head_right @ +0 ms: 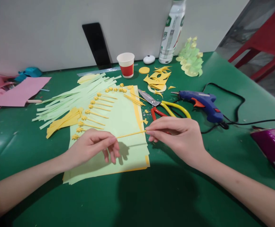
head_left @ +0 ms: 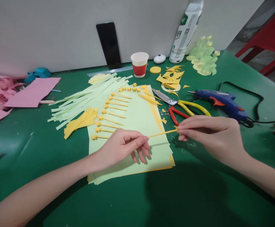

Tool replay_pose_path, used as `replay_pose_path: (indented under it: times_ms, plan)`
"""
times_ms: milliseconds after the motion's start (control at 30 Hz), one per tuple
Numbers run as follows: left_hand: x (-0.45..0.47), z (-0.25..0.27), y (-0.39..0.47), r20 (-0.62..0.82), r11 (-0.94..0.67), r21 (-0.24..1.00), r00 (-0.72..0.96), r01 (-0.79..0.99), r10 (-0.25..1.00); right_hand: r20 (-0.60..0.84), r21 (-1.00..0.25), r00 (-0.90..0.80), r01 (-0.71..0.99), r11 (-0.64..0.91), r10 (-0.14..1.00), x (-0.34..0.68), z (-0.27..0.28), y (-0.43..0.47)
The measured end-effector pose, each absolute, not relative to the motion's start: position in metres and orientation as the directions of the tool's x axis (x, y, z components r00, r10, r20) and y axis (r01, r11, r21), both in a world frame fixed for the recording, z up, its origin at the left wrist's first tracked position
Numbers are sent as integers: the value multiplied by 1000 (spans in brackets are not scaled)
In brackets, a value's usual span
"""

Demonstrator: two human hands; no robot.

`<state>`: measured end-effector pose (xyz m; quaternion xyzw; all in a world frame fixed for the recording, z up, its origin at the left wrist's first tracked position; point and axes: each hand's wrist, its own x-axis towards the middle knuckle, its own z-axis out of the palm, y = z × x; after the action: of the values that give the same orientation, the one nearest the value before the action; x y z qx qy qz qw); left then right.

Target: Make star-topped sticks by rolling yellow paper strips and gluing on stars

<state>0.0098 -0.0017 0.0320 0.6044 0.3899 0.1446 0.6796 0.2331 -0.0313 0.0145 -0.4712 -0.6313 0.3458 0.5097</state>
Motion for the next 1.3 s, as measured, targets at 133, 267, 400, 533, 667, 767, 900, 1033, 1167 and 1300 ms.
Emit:
replay_pose_path:
  times_ms: [133,267,400,533,667,767,900,1033,1167,1300]
  plan:
    - [8,34,0,-356,292,933,658,210,663,299,-926,-37,232,299,953,236,16,-32]
    - [7,35,1,-314,274,947,644,166,697,276,-929,-21,250,273,961,235,18,-32]
    - [8,36,1,-284,230,959,624,169,728,281,-929,-8,249,274,960,235,19,-32]
    - [8,36,0,-246,197,969,611,149,752,283,-931,-22,234,280,959,235,18,-33]
    - [6,35,0,-177,67,977,590,204,788,255,-950,-11,186,252,967,236,16,-34]
    - [6,32,1,-90,-76,959,549,272,831,222,-966,3,140,219,975,236,15,-34]
    - [8,29,1,35,-247,910,532,334,846,189,-972,-18,136,190,982,233,14,-34]
    - [8,28,-3,175,-414,856,582,308,794,190,-973,-32,128,193,981,231,15,-34]
    - [7,28,-5,271,-536,769,582,349,767,180,-975,-17,131,180,984,231,17,-35]
    - [7,28,-4,317,-621,681,607,389,729,173,-970,-17,170,173,985,230,19,-33]
